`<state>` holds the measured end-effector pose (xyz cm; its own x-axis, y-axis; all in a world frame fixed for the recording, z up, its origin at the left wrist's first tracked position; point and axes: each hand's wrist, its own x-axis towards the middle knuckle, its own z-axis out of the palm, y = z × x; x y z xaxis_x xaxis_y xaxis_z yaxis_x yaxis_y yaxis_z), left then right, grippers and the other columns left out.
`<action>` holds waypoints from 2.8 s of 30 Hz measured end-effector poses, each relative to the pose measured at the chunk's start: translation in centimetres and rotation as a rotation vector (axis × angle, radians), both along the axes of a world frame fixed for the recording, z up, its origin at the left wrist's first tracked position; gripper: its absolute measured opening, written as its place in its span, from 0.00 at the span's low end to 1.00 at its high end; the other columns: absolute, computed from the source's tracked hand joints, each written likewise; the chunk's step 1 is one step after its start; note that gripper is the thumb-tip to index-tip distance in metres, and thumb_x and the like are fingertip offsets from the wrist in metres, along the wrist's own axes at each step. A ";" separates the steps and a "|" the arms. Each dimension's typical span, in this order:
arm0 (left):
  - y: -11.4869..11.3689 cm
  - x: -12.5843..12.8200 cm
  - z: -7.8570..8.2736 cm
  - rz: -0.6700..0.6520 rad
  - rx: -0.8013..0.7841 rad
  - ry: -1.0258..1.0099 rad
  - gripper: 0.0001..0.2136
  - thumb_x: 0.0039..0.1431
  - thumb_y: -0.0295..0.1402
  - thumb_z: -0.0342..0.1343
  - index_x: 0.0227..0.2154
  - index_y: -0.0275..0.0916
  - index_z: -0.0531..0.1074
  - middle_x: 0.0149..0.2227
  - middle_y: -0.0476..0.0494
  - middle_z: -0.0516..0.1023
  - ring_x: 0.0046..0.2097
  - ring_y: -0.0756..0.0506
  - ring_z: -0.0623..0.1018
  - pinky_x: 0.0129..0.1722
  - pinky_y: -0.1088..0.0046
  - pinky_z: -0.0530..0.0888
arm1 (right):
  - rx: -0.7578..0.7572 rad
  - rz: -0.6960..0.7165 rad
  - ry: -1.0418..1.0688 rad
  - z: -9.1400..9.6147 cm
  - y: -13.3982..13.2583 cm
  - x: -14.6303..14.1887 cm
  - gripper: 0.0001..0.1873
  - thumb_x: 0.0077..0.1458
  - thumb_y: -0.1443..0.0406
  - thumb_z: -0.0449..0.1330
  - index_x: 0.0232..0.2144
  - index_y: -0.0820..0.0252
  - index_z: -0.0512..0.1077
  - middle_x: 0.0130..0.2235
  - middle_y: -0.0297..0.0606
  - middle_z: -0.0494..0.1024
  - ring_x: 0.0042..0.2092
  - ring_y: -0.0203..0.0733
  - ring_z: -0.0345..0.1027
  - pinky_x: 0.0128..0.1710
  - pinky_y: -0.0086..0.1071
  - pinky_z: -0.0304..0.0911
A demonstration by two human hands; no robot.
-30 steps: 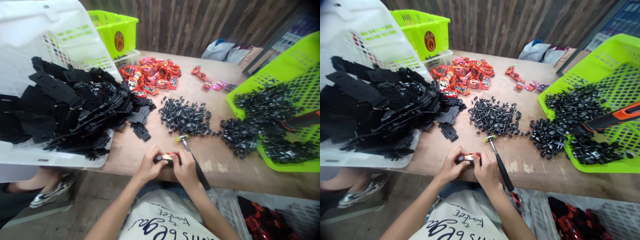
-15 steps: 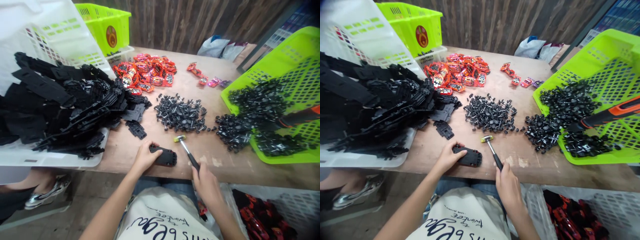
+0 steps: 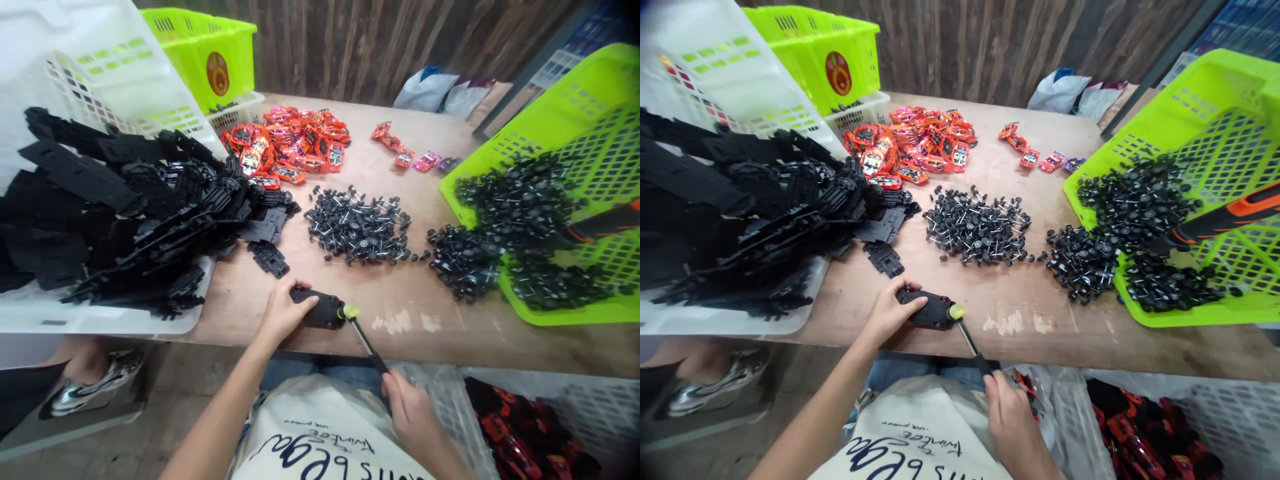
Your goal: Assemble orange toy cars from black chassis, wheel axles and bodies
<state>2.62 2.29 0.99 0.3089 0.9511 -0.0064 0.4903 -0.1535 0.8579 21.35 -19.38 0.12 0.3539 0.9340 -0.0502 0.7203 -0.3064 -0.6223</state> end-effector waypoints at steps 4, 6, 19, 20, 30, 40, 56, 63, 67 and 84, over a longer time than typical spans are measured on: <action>-0.3 -0.1 3.7 -0.091 0.282 -0.042 0.19 0.47 0.26 0.61 0.43 0.40 0.67 0.46 0.41 0.68 0.50 0.42 0.71 0.48 0.64 0.71 | -0.069 0.011 -0.141 1.2 4.1 2.3 0.20 0.62 0.54 0.43 0.31 0.55 0.70 0.22 0.39 0.74 0.24 0.48 0.71 0.23 0.37 0.63; -0.9 0.3 5.4 -0.252 0.391 -0.083 0.20 0.50 0.24 0.58 0.47 0.41 0.64 0.49 0.40 0.68 0.53 0.42 0.70 0.50 0.64 0.71 | 0.074 0.055 -0.132 2.5 7.2 2.3 0.19 0.61 0.54 0.47 0.43 0.59 0.70 0.36 0.46 0.77 0.37 0.49 0.74 0.34 0.40 0.68; -4.9 0.7 5.8 -0.303 0.364 -0.144 0.19 0.52 0.17 0.47 0.45 0.42 0.66 0.42 0.43 0.75 0.45 0.44 0.75 0.44 0.69 0.73 | 0.515 0.415 0.032 6.4 11.7 -2.2 0.14 0.60 0.68 0.48 0.47 0.58 0.65 0.42 0.45 0.75 0.44 0.46 0.72 0.43 0.38 0.68; -5.1 0.7 6.0 -0.335 0.342 -0.156 0.19 0.53 0.19 0.48 0.46 0.42 0.66 0.42 0.43 0.75 0.46 0.44 0.75 0.45 0.69 0.72 | 0.518 0.422 0.030 6.6 11.1 -1.9 0.15 0.60 0.69 0.48 0.48 0.57 0.65 0.43 0.45 0.75 0.45 0.46 0.72 0.44 0.39 0.68; 2.7 -1.7 2.2 0.118 0.345 0.673 0.18 0.59 0.44 0.48 0.45 0.39 0.70 0.43 0.33 0.68 0.44 0.33 0.70 0.44 0.51 0.68 | 0.511 0.273 -0.324 0.0 4.5 9.6 0.14 0.57 0.71 0.52 0.45 0.55 0.67 0.55 0.46 0.67 0.58 0.48 0.62 0.53 0.46 0.64; 0.6 -5.1 1.2 -0.160 0.426 0.454 0.17 0.52 0.22 0.46 0.43 0.41 0.70 0.45 0.40 0.74 0.46 0.40 0.74 0.47 0.61 0.71 | 0.203 -0.091 -0.753 0.8 13.7 16.9 0.12 0.57 0.65 0.51 0.35 0.63 0.73 0.37 0.47 0.77 0.43 0.50 0.64 0.41 0.42 0.54; 1.4 -3.9 0.9 0.266 -0.291 -0.702 0.13 0.47 0.35 0.60 0.22 0.38 0.60 0.22 0.54 0.63 0.24 0.53 0.66 0.25 0.79 0.65 | 0.615 0.783 -0.456 2.2 12.3 -0.1 0.12 0.61 0.72 0.49 0.40 0.58 0.71 0.42 0.39 0.77 0.46 0.43 0.69 0.45 0.39 0.61; 0.9 -3.8 0.7 0.238 -0.256 -0.553 0.23 0.42 0.31 0.64 0.40 0.43 0.59 0.29 0.55 0.71 0.30 0.50 0.74 0.29 0.78 0.71 | 0.279 0.216 -0.358 0.5 11.9 -3.4 0.13 0.59 0.60 0.51 0.31 0.63 0.70 0.29 0.46 0.77 0.33 0.47 0.72 0.32 0.36 0.62; 0.1 -2.5 0.0 0.219 -0.349 -0.420 0.26 0.42 0.34 0.65 0.45 0.40 0.62 0.31 0.46 0.78 0.31 0.46 0.77 0.31 0.72 0.73 | -0.079 0.061 -0.581 1.1 13.5 -6.2 0.20 0.56 0.51 0.56 0.26 0.62 0.70 0.22 0.47 0.75 0.24 0.48 0.71 0.26 0.34 0.56; -2.7 1.1 -0.6 0.018 -0.240 -0.034 0.06 0.44 0.28 0.55 0.28 0.39 0.66 0.21 0.54 0.69 0.24 0.50 0.69 0.24 0.77 0.61 | 0.434 0.408 -0.380 1.4 13.9 -4.3 0.14 0.59 0.67 0.53 0.46 0.66 0.69 0.41 0.46 0.77 0.43 0.45 0.68 0.45 0.41 0.53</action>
<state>3.69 -0.36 0.39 0.2955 0.9290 -0.2229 0.4611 0.0657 0.8849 17.05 -5.43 1.54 -0.1092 0.9036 0.4141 0.9165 0.2529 -0.3101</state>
